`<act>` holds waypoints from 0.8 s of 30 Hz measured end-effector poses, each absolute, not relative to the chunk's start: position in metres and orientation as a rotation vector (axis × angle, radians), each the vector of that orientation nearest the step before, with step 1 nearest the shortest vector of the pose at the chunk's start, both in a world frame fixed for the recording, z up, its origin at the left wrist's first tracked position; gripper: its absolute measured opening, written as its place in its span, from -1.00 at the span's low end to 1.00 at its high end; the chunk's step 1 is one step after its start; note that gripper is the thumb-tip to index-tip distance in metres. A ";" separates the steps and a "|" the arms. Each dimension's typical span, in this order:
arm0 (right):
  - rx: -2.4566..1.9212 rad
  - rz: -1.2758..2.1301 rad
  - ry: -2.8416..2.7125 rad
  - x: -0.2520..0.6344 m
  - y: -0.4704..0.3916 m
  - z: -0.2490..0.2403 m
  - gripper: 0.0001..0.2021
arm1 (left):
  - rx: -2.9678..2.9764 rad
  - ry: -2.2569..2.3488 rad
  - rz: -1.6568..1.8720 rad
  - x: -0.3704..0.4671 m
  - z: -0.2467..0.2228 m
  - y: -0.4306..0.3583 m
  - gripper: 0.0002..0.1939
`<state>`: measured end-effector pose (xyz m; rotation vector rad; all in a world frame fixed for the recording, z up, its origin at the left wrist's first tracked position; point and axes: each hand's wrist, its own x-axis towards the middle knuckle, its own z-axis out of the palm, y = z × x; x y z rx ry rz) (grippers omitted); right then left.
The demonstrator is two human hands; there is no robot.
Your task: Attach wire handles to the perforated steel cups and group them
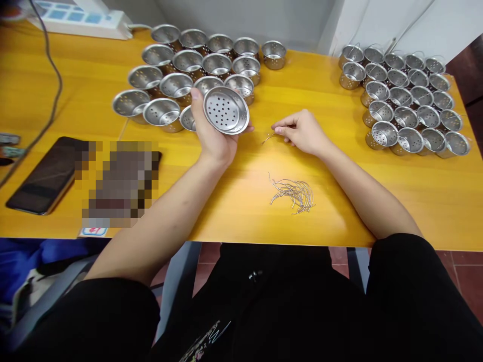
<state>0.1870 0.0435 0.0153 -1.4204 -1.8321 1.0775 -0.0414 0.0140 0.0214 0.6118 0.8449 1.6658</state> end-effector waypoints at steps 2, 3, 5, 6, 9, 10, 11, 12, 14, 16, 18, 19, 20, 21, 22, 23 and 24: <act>-1.480 0.948 -1.935 0.192 0.044 0.021 -0.75 | 0.570 0.857 1.677 -0.041 0.020 0.016 -0.07; -1.504 0.898 -1.987 0.194 0.044 0.025 -0.73 | 0.546 0.860 1.674 -0.041 0.020 0.017 -0.06; -1.536 0.820 -2.103 0.198 0.043 0.034 -0.74 | 0.513 0.864 1.670 -0.040 0.020 0.018 -0.01; -1.543 0.778 -2.165 0.200 0.043 0.038 -0.78 | 0.511 0.866 1.673 -0.040 0.019 0.019 0.02; -1.594 0.603 -2.364 0.205 0.043 0.051 -0.93 | 0.549 0.871 1.688 -0.041 0.019 0.022 0.02; -1.634 0.534 -2.424 0.206 0.043 0.055 -0.95 | 0.572 0.865 1.693 -0.042 0.019 0.023 0.00; -1.677 0.476 -2.477 0.205 0.043 0.059 -0.94 | 0.595 0.857 1.700 -0.044 0.019 0.023 -0.03; -1.708 0.443 -2.525 0.204 0.043 0.063 -0.93 | 0.615 0.849 1.706 -0.045 0.019 0.024 -0.05; -1.705 0.490 -2.606 0.197 0.043 0.072 -0.89 | 0.635 0.835 1.719 -0.047 0.019 0.024 -0.09; -1.641 0.634 -2.652 0.186 0.044 0.080 -0.85 | 0.635 0.829 1.726 -0.048 0.019 0.024 -0.10; -1.623 0.711 -2.664 0.174 0.048 0.086 -0.81 | 0.635 0.827 1.721 -0.047 0.018 0.025 -0.07; -1.641 0.717 -2.667 0.169 0.051 0.088 -0.79 | 0.637 0.834 1.715 -0.046 0.017 0.025 -0.05; -1.668 0.730 -2.670 0.164 0.055 0.089 -0.77 | 0.645 0.848 1.709 -0.046 0.016 0.025 -0.01; -1.702 0.751 -2.672 0.159 0.059 0.090 -0.77 | 0.659 0.871 1.702 -0.047 0.016 0.025 0.01; -1.737 0.783 -2.672 0.155 0.064 0.091 -0.78 | 0.686 0.899 1.691 -0.047 0.015 0.026 0.03; -1.766 0.817 -2.670 0.152 0.069 0.091 -0.79 | 0.728 0.927 1.671 -0.049 0.015 0.026 0.02; -1.787 0.840 -2.668 0.149 0.073 0.091 -0.80 | 0.779 0.949 1.644 -0.050 0.014 0.026 0.00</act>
